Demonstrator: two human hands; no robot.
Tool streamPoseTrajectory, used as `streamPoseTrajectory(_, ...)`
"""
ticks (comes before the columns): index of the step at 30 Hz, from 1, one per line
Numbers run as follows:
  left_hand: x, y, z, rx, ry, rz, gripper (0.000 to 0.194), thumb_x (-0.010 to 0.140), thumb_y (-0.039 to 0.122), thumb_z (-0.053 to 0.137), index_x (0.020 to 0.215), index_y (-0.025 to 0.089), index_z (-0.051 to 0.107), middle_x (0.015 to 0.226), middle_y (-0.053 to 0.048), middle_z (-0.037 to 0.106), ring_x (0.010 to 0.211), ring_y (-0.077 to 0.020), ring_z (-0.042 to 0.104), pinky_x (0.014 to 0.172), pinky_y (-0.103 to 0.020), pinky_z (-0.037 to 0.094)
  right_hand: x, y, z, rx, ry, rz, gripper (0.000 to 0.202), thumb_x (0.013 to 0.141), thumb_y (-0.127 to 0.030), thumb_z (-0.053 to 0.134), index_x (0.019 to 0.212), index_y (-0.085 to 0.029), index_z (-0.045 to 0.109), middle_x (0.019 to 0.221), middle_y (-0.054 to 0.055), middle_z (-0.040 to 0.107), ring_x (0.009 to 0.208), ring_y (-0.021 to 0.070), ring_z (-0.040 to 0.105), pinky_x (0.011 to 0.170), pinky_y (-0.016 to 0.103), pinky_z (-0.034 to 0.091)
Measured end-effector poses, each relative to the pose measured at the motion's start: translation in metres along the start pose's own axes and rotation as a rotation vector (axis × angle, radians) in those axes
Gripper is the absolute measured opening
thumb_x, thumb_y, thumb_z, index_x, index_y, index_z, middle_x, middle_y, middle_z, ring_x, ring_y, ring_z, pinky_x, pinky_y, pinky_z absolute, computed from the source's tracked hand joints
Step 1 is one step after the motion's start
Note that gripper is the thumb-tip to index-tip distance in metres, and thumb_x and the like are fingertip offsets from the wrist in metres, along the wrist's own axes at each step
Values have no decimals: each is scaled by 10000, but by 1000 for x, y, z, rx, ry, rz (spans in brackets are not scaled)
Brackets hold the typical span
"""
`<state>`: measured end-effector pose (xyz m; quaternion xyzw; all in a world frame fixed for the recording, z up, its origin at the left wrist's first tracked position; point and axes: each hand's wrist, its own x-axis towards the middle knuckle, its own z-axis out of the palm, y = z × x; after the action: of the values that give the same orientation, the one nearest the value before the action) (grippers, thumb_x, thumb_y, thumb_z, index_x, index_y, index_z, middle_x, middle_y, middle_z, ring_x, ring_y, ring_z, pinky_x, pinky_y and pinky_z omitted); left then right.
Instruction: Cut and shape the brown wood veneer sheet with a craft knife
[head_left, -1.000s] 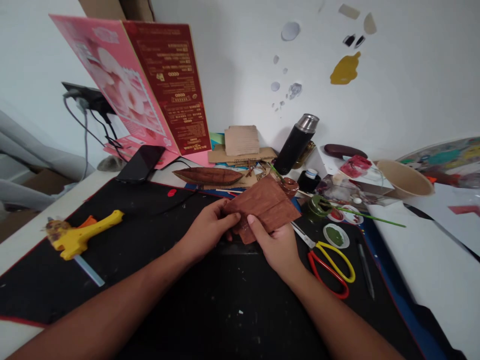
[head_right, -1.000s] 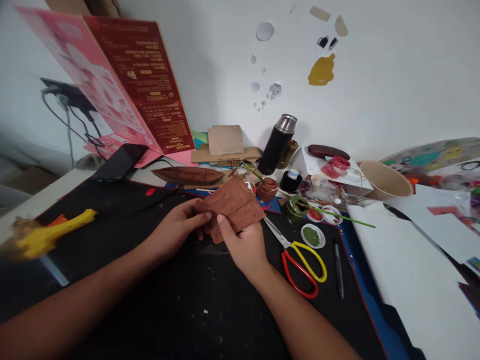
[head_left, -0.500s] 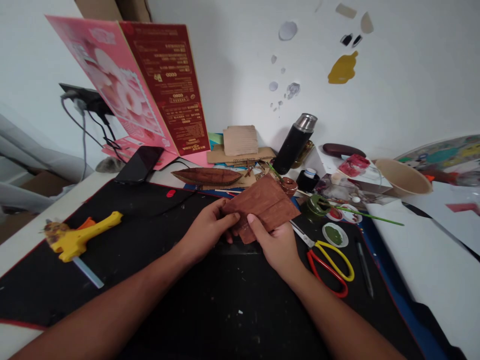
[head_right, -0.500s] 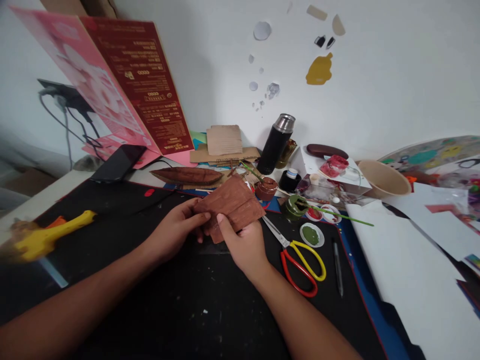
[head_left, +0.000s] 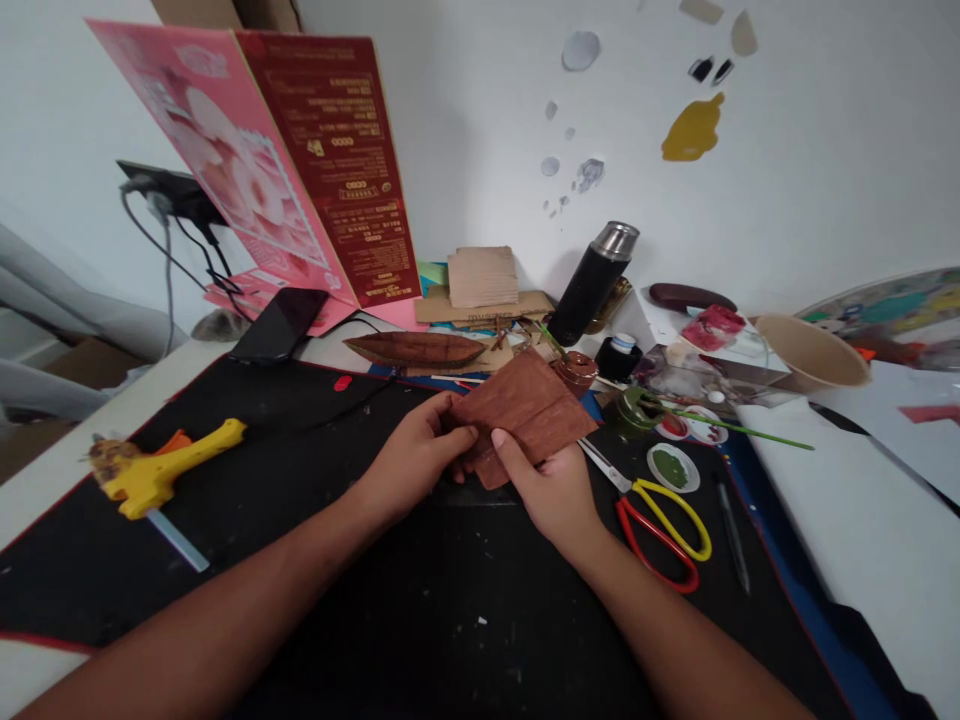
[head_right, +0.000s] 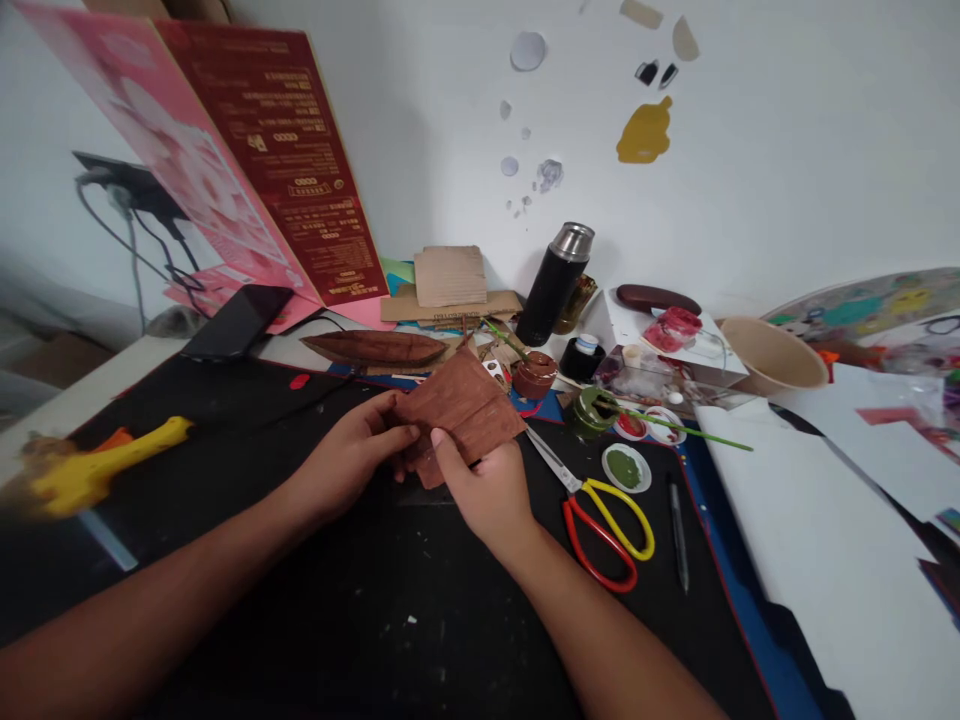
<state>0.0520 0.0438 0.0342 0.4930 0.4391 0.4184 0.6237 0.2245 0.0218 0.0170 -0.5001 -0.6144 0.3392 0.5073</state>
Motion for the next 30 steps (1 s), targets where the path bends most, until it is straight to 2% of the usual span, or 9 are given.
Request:
streamPoseTrajectory(10, -1, 3, 1, -7, 22, -13, 247, 719, 304, 703, 878, 181, 559, 672, 55, 596, 488, -90, 539, 438, -224, 470, -1, 3, 1, -1, -15, -32, 161, 930, -363, 695, 910, -225, 775, 955, 82, 825, 839, 253, 787, 754, 361, 627)
streamPoseTrajectory(16, 0, 2, 1, -26, 23, -18, 237, 719, 290, 706, 867, 188, 553, 652, 60, 586, 483, -88, 537, 429, -215, 456, 0, 1, 2, 5, -24, -47, 177, 929, -355, 689, 1025, -236, 779, 1019, 79, 822, 915, 255, 786, 815, 378, 625)
streamPoseTrajectory(22, -2, -1, 0, -105, -43, -19, 325, 763, 328, 776, 964, 179, 569, 756, 24, 647, 546, -109, 590, 468, -235, 505, 2, -1, -2, -5, 23, 22, 215, 916, -399, 688, 818, -217, 747, 857, 69, 812, 761, 241, 766, 691, 346, 612)
streamPoseTrajectory(30, 0, -4, -1, -245, -64, -114, 310, 729, 267, 835, 894, 155, 598, 739, 5, 671, 560, -108, 621, 508, -222, 510, 4, -7, -2, 30, 27, 1, 187, 910, -381, 689, 843, -213, 739, 834, 60, 809, 750, 236, 765, 682, 332, 606)
